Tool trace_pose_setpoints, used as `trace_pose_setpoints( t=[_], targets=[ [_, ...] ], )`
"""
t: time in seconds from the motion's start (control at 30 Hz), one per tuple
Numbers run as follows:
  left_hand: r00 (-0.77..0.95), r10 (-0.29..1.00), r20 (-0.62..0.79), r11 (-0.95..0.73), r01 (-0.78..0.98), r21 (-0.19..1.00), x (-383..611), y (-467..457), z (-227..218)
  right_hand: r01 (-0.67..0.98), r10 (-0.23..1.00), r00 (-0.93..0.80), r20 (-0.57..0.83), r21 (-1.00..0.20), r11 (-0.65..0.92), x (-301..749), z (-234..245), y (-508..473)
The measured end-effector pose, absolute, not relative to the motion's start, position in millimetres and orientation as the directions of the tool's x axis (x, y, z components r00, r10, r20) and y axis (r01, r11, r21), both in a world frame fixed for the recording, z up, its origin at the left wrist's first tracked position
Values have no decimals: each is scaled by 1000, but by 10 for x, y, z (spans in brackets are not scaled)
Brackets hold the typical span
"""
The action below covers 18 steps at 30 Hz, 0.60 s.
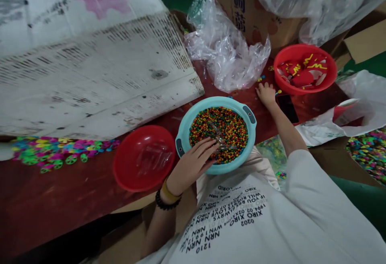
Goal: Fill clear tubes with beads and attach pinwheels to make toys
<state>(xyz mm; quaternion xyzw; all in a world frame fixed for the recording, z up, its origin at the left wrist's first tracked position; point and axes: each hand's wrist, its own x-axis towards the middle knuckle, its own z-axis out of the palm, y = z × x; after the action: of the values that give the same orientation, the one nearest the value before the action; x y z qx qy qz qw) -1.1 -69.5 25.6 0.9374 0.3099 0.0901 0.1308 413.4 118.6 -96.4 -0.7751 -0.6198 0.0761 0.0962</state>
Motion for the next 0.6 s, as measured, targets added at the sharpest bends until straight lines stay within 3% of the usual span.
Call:
trace_pose_setpoints(
  t=[0.23,0.37,0.47,0.53,0.6],
  targets=[
    [784,611,109,-765,548,338,-201,-845,252,912,960,263,96,-349,-215,4197,-630,1287],
    [772,609,184,-766,512,389,-172,-885,273,734,947,247,207,-677,-44,3820,-247,1377],
    [773,585,245,-776,447,444,-80,-877,255,539,991,-83,106,-831,135,3241,-35,1271],
    [781,569,258,-780,413,471,-15,-844,216,467,916,-400,33,-852,235,2892,16,1155],
    [787,570,236,-771,414,483,24,-799,156,452,798,-601,-31,-837,308,2673,0,1068]
  ],
)
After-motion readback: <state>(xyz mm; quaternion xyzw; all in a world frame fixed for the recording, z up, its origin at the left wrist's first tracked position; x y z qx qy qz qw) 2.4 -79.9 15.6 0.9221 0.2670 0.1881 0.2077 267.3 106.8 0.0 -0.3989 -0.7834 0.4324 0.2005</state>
